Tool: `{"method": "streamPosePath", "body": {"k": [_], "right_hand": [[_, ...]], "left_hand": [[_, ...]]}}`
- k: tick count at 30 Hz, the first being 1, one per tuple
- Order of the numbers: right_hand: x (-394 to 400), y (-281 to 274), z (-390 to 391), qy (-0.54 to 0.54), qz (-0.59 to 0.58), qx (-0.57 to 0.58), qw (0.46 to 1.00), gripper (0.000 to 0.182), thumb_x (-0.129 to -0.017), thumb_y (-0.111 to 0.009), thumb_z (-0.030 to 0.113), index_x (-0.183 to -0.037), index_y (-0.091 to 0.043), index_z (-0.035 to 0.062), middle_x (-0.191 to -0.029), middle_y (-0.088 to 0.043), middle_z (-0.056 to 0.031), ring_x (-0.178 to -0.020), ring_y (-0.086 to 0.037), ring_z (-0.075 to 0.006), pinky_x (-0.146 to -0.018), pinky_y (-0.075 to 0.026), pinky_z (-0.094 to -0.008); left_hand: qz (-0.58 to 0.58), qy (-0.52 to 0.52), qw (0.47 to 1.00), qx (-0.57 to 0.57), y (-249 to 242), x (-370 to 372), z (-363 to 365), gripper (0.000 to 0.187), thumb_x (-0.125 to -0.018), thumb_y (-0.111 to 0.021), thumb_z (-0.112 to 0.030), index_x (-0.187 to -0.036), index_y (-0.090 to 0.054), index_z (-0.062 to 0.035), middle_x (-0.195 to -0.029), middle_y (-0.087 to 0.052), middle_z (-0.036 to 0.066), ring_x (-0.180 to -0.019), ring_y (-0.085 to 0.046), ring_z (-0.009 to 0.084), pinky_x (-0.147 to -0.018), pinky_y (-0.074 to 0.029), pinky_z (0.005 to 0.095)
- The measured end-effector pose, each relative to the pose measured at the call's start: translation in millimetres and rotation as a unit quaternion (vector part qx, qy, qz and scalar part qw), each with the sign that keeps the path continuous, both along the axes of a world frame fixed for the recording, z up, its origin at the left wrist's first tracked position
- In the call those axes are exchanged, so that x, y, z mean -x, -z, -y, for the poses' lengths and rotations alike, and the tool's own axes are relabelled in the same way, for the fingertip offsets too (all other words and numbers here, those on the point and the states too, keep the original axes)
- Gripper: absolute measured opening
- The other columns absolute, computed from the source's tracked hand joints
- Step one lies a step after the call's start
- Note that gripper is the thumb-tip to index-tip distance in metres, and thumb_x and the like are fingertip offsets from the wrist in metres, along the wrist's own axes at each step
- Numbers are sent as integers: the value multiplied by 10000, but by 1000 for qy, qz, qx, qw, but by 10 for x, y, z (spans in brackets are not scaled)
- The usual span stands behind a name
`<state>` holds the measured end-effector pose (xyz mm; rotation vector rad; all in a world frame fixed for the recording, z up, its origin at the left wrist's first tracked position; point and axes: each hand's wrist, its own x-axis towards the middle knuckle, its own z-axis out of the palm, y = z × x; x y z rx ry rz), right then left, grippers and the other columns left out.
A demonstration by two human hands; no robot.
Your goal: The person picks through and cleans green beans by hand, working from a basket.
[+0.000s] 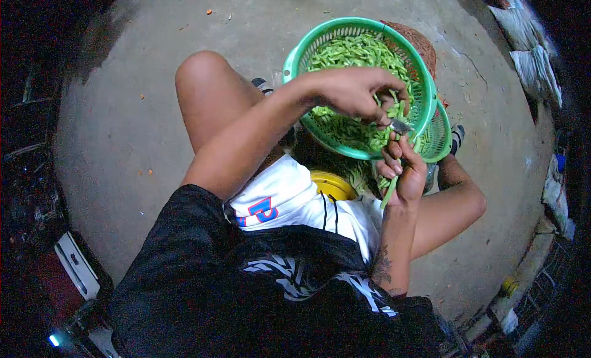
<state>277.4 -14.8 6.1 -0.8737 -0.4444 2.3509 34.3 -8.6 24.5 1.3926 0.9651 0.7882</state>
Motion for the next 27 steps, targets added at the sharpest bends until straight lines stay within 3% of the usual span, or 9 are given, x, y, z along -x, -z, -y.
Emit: {"method": "streamPosePath", "body": {"k": [6,7,10,11,16,18,21,25,27], "right_hand": [[-11,-22,-8,-8,-18,-14,1000,238,-1029,-564,188,-1116,-596,-31,-747,-503,15,-521,-395,-33,-442,-326,-190],[0,-28,-12,-7,-19,-16,1000,238,-1029,-564,188,-1116,-596,-31,-747,-503,15,-521,-395,-33,-442,-326,-190],[51,-42,10,-6,-11,-11,1000,190,-1029,-557,178,-1119,-582,12,-759,-513,13,-523,-398,-34,-444,-329,-190],[67,-39,22,10,-13,1,1000,161,-1028,-559,176,-1115,-572,40,-770,-519,11,-523,-397,-33,-445,-330,-189],[57,-41,37,20,-17,-1,1000,145,-1048,-520,164,-1137,-539,51,-822,-540,3,-546,-402,-29,-436,-356,-183],[58,-20,43,32,15,-1,999,118,-1032,-565,169,-1111,-563,81,-822,-552,1,-523,-391,-29,-439,-344,-185],[61,-19,25,11,-4,-6,1000,151,-1035,-558,160,-1136,-572,48,-818,-558,3,-525,-396,-26,-435,-346,-184],[103,-17,8,13,-32,0,999,190,-1038,-563,168,-1153,-579,18,-809,-554,11,-524,-391,-20,-433,-337,-182],[126,-1,7,18,-21,-3,1000,191,-1041,-568,180,-1141,-588,18,-804,-552,15,-521,-384,-14,-434,-331,-179]], "left_hand": [[1,-36,997,-69,-28,182,-50,333,-849,-727,-41,-1174,-657,-34,-1000,-667,33,-910,-603,134,-805,-510,300],[-5,-33,999,-2,-108,171,-12,352,-845,-738,-66,-1185,-651,-39,-995,-667,26,-878,-585,126,-783,-501,291],[-30,-9,997,-65,-6,39,3,375,-845,-744,-88,-1201,-632,-41,-924,-637,10,-835,-572,109,-728,-481,283],[9,21,1000,-21,35,7,12,400,-843,-747,-94,-1217,-616,-47,-854,-589,-5,-801,-546,94,-693,-452,280],[-15,28,999,-10,-8,3,-3,403,-844,-753,-115,-1217,-616,-47,-829,-562,-3,-817,-529,107,-723,-444,288],[-44,-10,994,-100,10,-10,-14,379,-797,-748,-106,-1155,-669,-12,-782,-610,18,-737,-572,138,-663,-460,313],[-42,-18,989,-138,-20,48,-34,359,-789,-756,-116,-1127,-697,-12,-774,-605,22,-756,-579,146,-679,-465,310],[4,-31,999,-33,-62,165,-37,376,-827,-759,-120,-1188,-676,-59,-925,-637,36,-903,-565,135,-807,-472,316],[-74,-51,989,-117,-42,106,-33,360,-829,-742,-89,-1181,-674,-55,-880,-627,21,-846,-566,118,-776,-473,298]]}}
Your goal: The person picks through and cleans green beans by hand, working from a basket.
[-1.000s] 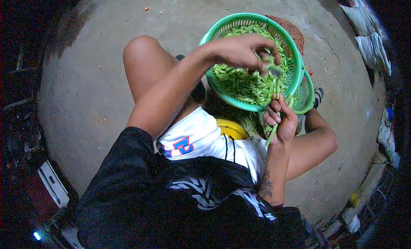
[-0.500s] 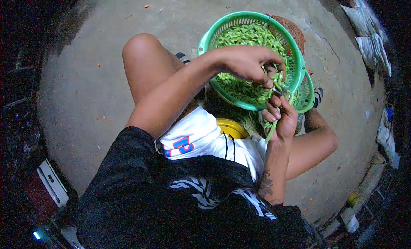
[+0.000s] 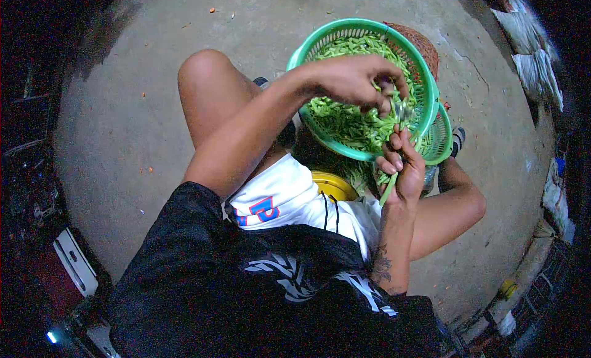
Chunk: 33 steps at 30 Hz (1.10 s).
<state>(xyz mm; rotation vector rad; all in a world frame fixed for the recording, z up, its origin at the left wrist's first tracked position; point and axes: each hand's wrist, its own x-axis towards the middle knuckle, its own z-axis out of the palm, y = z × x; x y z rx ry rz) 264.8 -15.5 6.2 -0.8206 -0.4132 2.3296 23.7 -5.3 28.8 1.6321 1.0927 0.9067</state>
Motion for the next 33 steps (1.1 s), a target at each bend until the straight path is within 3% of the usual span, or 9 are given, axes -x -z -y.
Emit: {"method": "streamPosePath", "body": {"k": [3,6,13,17,20,23,25,28,33], "right_hand": [[14,-5,39,29,45,-25,998,198,-1045,-569,187,-1137,-593,14,-809,-562,13,-523,-391,-10,-438,-327,-177],[-45,9,32,14,21,-35,999,177,-1042,-572,183,-1130,-592,31,-816,-576,4,-526,-408,-15,-441,-331,-179],[32,-68,85,67,79,-15,995,172,-1039,-585,194,-1112,-593,39,-810,-567,-11,-516,-410,-25,-439,-331,-179],[-28,-20,4,10,56,-88,994,198,-1041,-563,177,-1157,-583,18,-843,-562,-10,-536,-410,-28,-464,-345,-178],[38,19,-273,-10,-64,21,998,381,-1060,-509,241,-1331,-524,-26,-984,-558,-24,-643,-450,-67,-543,-400,-201],[106,-101,-155,-15,1,51,999,441,-1064,-476,268,-1385,-489,-34,-1025,-558,-37,-697,-471,-80,-564,-410,-214],[38,-4,-114,-41,11,43,998,453,-1052,-468,253,-1395,-489,-43,-985,-588,-44,-626,-451,-72,-526,-393,-222],[8,53,-112,-79,15,-1,997,425,-1017,-474,222,-1326,-543,-62,-849,-619,-69,-475,-370,-67,-432,-344,-231],[-17,48,-134,-112,2,-25,993,443,-975,-471,210,-1287,-545,-96,-849,-618,-96,-483,-378,-71,-426,-344,-227]], "left_hand": [[76,65,989,105,-33,-133,73,360,-836,-712,-62,-1193,-667,-60,-834,-605,0,-792,-559,93,-720,-472,272],[70,36,996,43,-44,7,6,324,-870,-655,-47,-1193,-668,-51,-885,-655,18,-815,-614,108,-690,-486,261],[65,108,982,142,-47,-102,58,303,-866,-687,-63,-1166,-672,-23,-880,-677,51,-859,-627,115,-809,-497,294],[76,26,995,66,11,89,-11,300,-871,-716,-93,-1163,-683,-33,-940,-659,29,-854,-577,97,-746,-481,268],[73,-51,991,102,29,213,-50,371,-876,-729,-119,-1232,-648,-56,-893,-627,6,-799,-573,105,-681,-474,273],[-35,-85,994,61,-3,195,13,359,-883,-719,-104,-1231,-646,-64,-874,-618,10,-792,-579,107,-670,-478,281],[-13,-82,993,87,21,156,26,350,-885,-711,-91,-1228,-647,-68,-870,-617,16,-797,-575,113,-683,-476,281],[35,-33,993,108,52,122,0,334,-877,-710,-96,-1204,-663,-51,-882,-634,18,-796,-567,110,-721,-478,279],[23,70,989,127,96,21,-16,307,-870,-686,-100,-1169,-691,-29,-921,-686,37,-833,-616,136,-777,-513,314]]}}
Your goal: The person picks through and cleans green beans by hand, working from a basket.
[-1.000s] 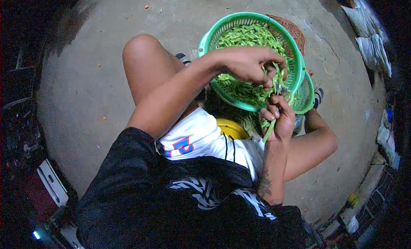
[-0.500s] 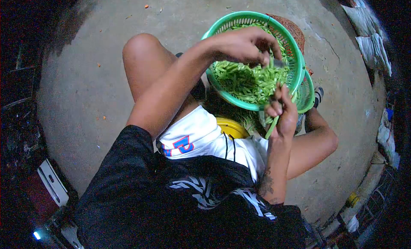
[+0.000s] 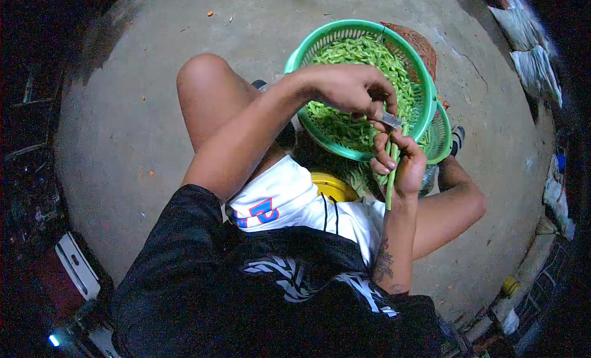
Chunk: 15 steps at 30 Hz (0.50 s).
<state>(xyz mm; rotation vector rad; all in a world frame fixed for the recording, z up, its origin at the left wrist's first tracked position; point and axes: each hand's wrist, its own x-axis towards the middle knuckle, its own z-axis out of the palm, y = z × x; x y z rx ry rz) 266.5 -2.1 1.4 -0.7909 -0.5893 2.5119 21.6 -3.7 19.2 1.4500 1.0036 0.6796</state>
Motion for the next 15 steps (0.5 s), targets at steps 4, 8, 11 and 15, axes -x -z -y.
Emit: {"method": "streamPosePath", "body": {"k": [4,8,11,15], "right_hand": [[11,-71,57,20,4,-9,1000,418,-992,-469,217,-1268,-561,-84,-840,-622,-98,-486,-385,-77,-427,-348,-227],[-80,48,110,42,31,-21,998,411,-1020,-459,235,-1268,-575,-71,-845,-629,-92,-489,-388,-74,-424,-350,-216],[-78,38,115,22,4,-3,1000,411,-1033,-459,244,-1273,-578,-68,-848,-630,-85,-489,-388,-69,-420,-348,-208],[-18,-76,117,24,-3,29,999,406,-1043,-469,250,-1268,-582,-68,-838,-626,-79,-485,-388,-62,-415,-341,-206]], "left_hand": [[-53,-5,995,-80,-60,13,-5,325,-860,-699,-135,-1167,-694,-31,-972,-714,71,-886,-641,156,-805,-520,337],[-66,-49,994,-66,-120,31,-5,317,-867,-703,-148,-1160,-692,-29,-1010,-706,89,-927,-630,160,-843,-510,338],[-83,-12,996,-41,-143,-34,44,316,-869,-702,-142,-1161,-690,-22,-1004,-708,91,-924,-627,158,-847,-511,339],[-46,15,996,-69,-18,-45,5,314,-876,-709,-150,-1157,-689,-13,-989,-711,90,-907,-633,161,-828,-519,340]]}}
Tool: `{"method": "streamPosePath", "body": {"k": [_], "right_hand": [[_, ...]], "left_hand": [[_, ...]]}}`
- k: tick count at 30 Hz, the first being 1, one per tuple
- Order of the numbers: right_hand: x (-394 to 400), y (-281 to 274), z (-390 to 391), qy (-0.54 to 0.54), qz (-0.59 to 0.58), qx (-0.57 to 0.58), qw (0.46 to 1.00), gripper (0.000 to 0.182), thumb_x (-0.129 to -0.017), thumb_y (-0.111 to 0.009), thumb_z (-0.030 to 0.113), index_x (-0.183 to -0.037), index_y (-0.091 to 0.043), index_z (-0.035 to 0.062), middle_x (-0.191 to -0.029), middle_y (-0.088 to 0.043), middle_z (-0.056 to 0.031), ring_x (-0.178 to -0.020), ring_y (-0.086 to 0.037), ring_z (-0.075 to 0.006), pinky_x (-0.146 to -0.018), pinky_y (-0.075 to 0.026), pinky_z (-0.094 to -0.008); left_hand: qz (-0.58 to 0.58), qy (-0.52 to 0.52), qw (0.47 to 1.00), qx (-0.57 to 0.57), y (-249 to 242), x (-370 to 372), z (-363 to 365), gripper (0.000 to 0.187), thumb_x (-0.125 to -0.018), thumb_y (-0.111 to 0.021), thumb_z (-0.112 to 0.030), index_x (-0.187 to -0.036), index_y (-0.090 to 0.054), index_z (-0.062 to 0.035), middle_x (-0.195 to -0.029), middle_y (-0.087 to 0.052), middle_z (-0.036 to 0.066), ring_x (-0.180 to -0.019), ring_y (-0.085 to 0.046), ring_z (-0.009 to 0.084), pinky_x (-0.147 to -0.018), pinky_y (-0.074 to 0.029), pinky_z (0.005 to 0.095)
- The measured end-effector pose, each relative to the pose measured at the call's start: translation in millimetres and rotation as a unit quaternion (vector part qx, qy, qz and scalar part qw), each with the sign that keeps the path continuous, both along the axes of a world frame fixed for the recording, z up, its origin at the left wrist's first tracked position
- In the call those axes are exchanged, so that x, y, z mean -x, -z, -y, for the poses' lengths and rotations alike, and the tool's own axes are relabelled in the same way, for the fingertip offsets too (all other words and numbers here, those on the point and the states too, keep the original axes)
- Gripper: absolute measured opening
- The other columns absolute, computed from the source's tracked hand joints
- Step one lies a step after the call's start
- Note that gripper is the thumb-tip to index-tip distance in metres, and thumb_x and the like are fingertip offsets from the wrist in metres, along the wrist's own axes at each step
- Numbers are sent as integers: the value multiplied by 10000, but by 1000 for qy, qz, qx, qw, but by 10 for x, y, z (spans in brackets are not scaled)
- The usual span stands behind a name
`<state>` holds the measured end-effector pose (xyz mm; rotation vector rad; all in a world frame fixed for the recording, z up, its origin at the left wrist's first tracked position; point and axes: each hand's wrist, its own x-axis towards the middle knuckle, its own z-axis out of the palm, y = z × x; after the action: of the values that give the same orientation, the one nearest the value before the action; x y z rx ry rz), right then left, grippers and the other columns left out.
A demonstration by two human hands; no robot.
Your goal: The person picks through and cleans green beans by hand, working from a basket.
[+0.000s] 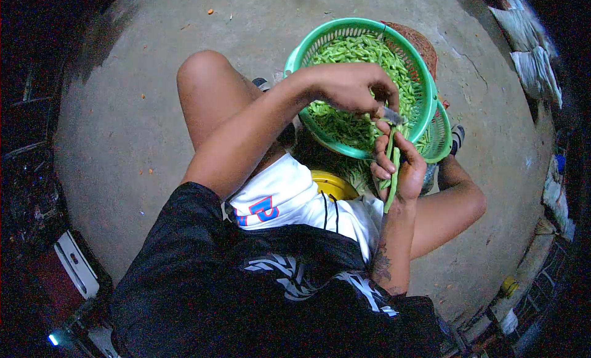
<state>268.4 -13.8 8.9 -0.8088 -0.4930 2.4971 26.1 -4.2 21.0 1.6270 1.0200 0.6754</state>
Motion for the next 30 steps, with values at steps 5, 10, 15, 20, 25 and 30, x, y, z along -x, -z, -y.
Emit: {"method": "streamPosePath", "body": {"k": [5,10,15,20,25,30], "right_hand": [[-58,3,73,25,80,-41,996,369,-1039,-513,244,-1226,-601,-61,-768,-586,-60,-463,-374,-56,-398,-319,-202],[-80,-50,103,20,127,-43,991,324,-1025,-561,233,-1161,-623,-54,-667,-519,-21,-439,-351,-51,-379,-292,-202],[-87,-81,81,34,146,-42,988,315,-1002,-590,230,-1134,-635,-53,-643,-504,-8,-438,-345,-48,-381,-276,-194],[-155,-73,66,44,144,-50,987,317,-990,-604,229,-1126,-636,-55,-646,-506,-9,-444,-348,-48,-384,-275,-190],[-61,-121,61,45,170,-57,983,317,-990,-602,229,-1121,-635,-57,-644,-501,-6,-444,-343,-48,-383,-274,-190],[-125,-92,62,36,135,-65,988,331,-993,-596,237,-1135,-633,-60,-640,-491,-3,-444,-338,-50,-380,-274,-196]], "left_hand": [[-36,-91,995,-34,-64,132,-7,320,-878,-719,-169,-1157,-690,-15,-981,-713,95,-902,-644,184,-821,-523,351],[-78,-102,990,-62,-70,84,29,315,-873,-731,-189,-1139,-698,-24,-922,-693,84,-860,-636,186,-788,-519,347],[-59,-38,998,-4,-111,10,28,330,-860,-724,-175,-1152,-677,-27,-944,-682,71,-856,-623,177,-780,-509,338],[12,-95,988,-121,-8,223,-50,351,-841,-693,-108,-1185,-662,-44,-932,-685,60,-868,-626,169,-809,-511,337],[-10,-30,1000,5,-111,-58,72,343,-853,-717,-114,-1189,-654,-84,-897,-655,42,-790,-574,130,-701,-460,306],[17,-78,996,-29,-57,213,-56,329,-859,-706,-83,-1180,-645,-48,-912,-672,52,-836,-604,119,-730,-476,305]]}}
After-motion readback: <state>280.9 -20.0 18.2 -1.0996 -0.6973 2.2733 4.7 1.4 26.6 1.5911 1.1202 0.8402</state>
